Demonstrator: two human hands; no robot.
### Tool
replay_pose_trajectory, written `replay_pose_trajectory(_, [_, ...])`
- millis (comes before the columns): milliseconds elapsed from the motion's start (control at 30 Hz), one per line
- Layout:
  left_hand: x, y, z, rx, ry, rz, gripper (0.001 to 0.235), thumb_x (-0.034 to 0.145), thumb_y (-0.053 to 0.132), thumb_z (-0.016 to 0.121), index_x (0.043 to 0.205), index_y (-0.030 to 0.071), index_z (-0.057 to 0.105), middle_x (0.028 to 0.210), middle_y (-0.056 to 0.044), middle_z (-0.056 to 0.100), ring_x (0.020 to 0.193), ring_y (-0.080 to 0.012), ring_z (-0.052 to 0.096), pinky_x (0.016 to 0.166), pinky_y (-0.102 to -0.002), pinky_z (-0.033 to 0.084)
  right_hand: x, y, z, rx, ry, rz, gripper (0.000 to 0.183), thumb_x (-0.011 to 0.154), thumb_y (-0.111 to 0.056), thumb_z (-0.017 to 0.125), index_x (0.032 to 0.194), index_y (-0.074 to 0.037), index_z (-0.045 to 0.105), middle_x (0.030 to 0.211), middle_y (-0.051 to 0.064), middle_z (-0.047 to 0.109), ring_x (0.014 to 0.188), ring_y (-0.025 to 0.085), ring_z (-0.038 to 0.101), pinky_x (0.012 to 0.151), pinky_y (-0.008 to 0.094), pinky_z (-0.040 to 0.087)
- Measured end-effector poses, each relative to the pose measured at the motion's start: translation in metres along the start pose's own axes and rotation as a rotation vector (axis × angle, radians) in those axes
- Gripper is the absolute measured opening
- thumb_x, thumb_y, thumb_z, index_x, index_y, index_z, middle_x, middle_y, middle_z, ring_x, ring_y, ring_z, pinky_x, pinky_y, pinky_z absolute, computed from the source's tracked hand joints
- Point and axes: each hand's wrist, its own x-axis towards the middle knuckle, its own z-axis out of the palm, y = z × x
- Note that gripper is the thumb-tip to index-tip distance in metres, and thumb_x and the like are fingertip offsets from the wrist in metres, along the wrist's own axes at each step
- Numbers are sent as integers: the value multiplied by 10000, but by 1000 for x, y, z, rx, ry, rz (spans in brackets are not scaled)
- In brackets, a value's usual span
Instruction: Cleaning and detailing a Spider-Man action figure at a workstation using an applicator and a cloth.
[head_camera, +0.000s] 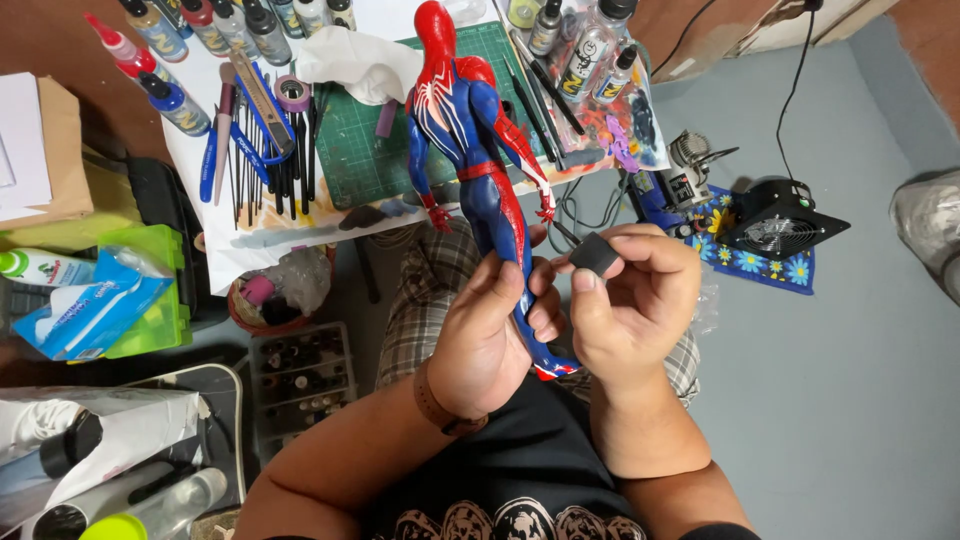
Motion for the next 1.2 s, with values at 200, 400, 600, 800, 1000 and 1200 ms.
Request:
replay_pose_trajectory(200, [1, -1, -1, 0, -1, 4, 465, 1090, 249, 498, 1470, 0, 401, 982, -50, 487, 739, -113, 499, 654, -265, 460, 0, -5, 6, -18, 5, 21, 277, 937, 7, 679, 1080, 98, 459, 884, 214, 517, 688, 265, 661, 584, 360, 624])
replay_pose_trajectory(400, [1, -2, -3, -1, 1, 6, 470, 1089, 246, 501, 1475, -4, 405, 980, -53, 479, 740, -115, 493, 652, -266, 457, -2, 0, 1, -19, 0, 29, 285, 938, 7, 683, 1087, 101, 459, 901, 226, 515, 696, 268, 661, 587, 364, 625])
replay_pose_trajectory(600, [0, -1, -6, -39, -14, -2, 459, 1087, 251, 511, 1469, 9, 432, 961, -37, 479, 734, -110, 485, 650, -265, 456, 3, -12, 6, 37, 32, 9, 302, 964, -78, 683, 1088, 75, 454, 914, 215, 507, 769, 289, 619, 630, 408, 625])
replay_pose_trajectory(800, [4, -3, -18, -91, -58, -37, 477, 1088, 289, 501, 1491, 40, 439, 959, -12, 459, 726, -86, 457, 643, -242, 439, -2, 1, 1, 13, 49, -44, 303, 917, -45, 700, 1061, 65, 458, 903, 212, 519, 790, 315, 607, 688, 394, 571])
replay_pose_trajectory(1000, [6, -4, -25, -130, -99, -64, 465, 1096, 283, 497, 1492, 46, 438, 960, -6, 458, 725, -77, 454, 641, -230, 435, -3, 4, 0, 35, 37, -36, 291, 926, -42, 694, 1069, 49, 457, 877, 188, 510, 780, 297, 581, 702, 383, 531])
replay_pose_trajectory(1200, [12, -3, -40, -264, -222, -148, 488, 1092, 303, 512, 1505, 67, 406, 953, 25, 472, 705, -43, 468, 626, -204, 431, -2, 1, 2, 51, 54, -35, 281, 922, -30, 688, 1070, 45, 462, 871, 183, 522, 781, 290, 583, 716, 381, 519])
